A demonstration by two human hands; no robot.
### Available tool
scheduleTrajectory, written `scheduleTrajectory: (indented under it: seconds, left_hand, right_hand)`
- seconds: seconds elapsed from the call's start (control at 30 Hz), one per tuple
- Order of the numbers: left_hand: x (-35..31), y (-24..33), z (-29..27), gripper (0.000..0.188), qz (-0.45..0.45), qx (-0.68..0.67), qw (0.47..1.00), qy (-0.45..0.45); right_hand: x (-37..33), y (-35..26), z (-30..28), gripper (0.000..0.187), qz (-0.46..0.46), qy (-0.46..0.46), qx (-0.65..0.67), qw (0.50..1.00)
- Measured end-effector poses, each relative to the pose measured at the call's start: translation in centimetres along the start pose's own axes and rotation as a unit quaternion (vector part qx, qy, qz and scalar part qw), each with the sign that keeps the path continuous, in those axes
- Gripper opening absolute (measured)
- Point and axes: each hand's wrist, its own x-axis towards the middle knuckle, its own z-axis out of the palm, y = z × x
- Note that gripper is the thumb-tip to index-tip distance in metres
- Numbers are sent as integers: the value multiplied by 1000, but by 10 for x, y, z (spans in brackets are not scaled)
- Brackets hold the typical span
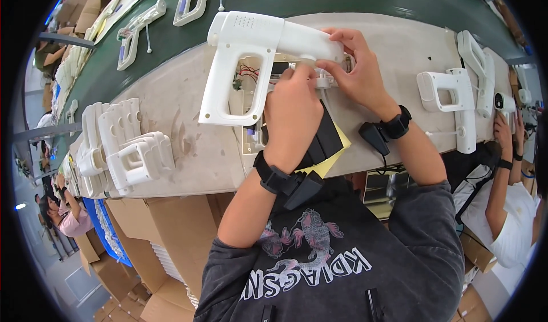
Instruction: The person picks up a white plastic housing, peels the backing from a black foam pad, and presses the pad into the housing. They then retrieve a matching housing piece from a box, align it over the first, and press the two halves together by hand.
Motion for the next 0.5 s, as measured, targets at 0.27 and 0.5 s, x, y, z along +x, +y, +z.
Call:
scheduleTrajectory:
  seconds: [0.27,0.5]
  left_hand:
    - [-44,7,2,91,114,274,943,-148]
    - [-46,18,3,94,56,245,950,-184]
  right_hand:
    - [-2,-2,-1,46,10,4,-24,1000]
    - [3,-25,-30,48,-41,-41,-163,985]
